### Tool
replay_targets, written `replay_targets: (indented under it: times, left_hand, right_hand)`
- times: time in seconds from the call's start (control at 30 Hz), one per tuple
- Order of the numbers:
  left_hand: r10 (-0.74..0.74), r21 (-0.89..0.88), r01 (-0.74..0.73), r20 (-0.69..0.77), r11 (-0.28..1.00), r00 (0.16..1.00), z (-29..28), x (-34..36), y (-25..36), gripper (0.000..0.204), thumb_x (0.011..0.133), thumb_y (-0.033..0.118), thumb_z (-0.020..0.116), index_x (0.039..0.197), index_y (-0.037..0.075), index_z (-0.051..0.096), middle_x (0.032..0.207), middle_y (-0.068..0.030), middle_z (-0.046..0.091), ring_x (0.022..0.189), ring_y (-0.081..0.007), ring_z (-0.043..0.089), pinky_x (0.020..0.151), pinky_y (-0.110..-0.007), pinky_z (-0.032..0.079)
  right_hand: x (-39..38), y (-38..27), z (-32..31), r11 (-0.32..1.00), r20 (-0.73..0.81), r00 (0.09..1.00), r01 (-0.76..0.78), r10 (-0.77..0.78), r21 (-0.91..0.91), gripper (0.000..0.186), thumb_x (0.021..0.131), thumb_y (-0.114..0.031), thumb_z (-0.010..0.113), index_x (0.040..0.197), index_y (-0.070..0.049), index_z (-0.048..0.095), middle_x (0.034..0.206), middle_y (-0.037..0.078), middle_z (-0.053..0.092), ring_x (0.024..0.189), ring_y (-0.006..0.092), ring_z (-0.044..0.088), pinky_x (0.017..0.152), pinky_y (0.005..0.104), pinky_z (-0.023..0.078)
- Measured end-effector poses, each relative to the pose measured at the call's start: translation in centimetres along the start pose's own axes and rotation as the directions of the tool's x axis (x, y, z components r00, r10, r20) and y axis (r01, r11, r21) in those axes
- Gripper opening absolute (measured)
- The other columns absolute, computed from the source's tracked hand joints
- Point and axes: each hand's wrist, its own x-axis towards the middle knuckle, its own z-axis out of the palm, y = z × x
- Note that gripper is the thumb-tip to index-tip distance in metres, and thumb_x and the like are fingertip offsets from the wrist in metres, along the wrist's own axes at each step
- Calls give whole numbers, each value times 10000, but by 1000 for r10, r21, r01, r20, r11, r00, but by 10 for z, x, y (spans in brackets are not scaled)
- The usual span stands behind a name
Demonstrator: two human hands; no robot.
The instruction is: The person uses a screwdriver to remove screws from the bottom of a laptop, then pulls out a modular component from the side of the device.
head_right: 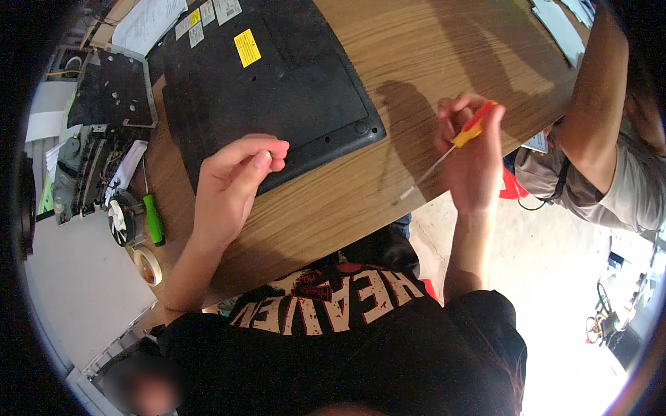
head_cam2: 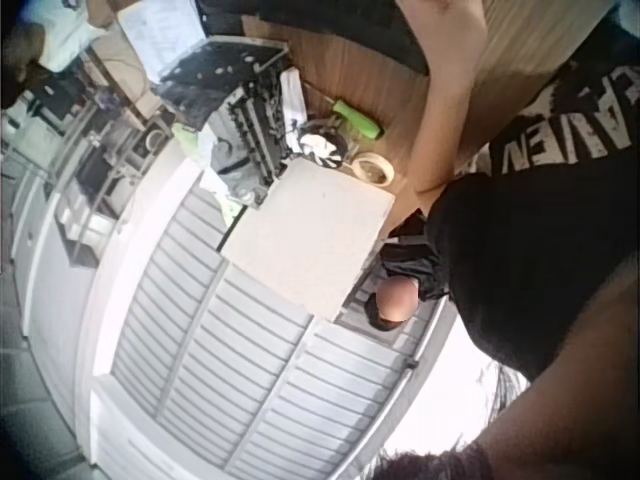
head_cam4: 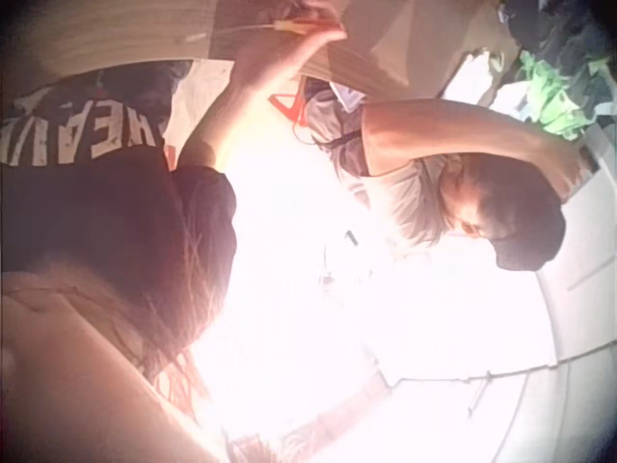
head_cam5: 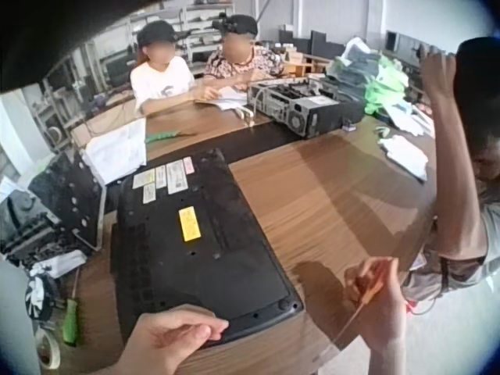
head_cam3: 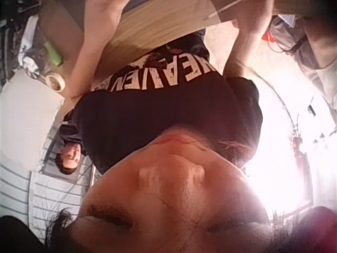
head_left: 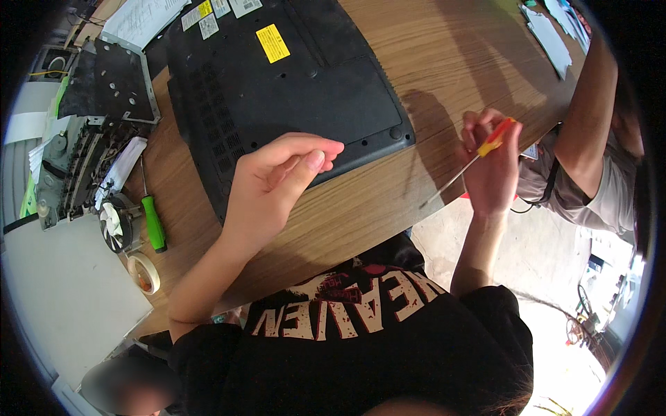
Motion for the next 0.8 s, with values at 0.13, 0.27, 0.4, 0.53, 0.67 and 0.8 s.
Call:
replay_targets:
  times: [0.13,0.27,0.4,0.53,0.67,0.8]
  left_hand:
    - [-106,122,94,97,988,990,0,-6,0,197,939,52,555,1084,8,681,1013,-79,644,898,-111,597,819,-237,475]
    - [-50,170,23,159,985,986,2,-6,1,206,891,-10,591,1077,-4,680,1008,-81,628,882,-104,585,792,-215,461]
    - [-34,-10,36,127,999,991,7,-1,-2,219,883,-28,594,1093,-22,654,960,-70,616,852,-100,581,779,-220,463]
    - [-87,-148,109,151,983,985,8,0,-1,269,897,-8,580,1165,-7,602,877,-56,618,827,-110,586,777,-240,474]
    - [-101,-158,121,132,980,986,10,-4,2,287,911,-1,554,1199,-5,563,818,-52,610,796,-122,588,758,-263,480]
    - [-82,-150,106,161,983,984,12,-4,2,271,915,-11,536,1186,-9,551,790,-51,597,777,-133,590,738,-276,480]
  right_hand:
    - [-4,-15,11,986,52,988,150,-147,-68,524,992,-555,299,1172,-96,475,798,78,522,544,79,402,492,190,337]
    - [-12,-9,28,980,8,982,189,-189,-53,470,1015,-479,315,1222,-75,434,754,87,525,493,73,394,437,163,326]
    - [-18,2,43,992,42,992,119,-121,46,349,979,-203,500,1261,-46,367,883,120,541,605,78,459,490,156,379]
    - [-17,5,51,985,169,977,110,-132,133,370,930,-33,559,1229,-72,345,942,186,602,682,167,615,601,276,526]
    - [-19,5,55,992,181,978,92,-106,82,308,937,-26,545,1152,-70,329,928,202,615,715,217,668,610,306,575]
    - [-20,7,57,990,168,978,112,-126,90,289,934,-16,546,1108,-70,322,896,204,623,712,246,683,602,316,587]
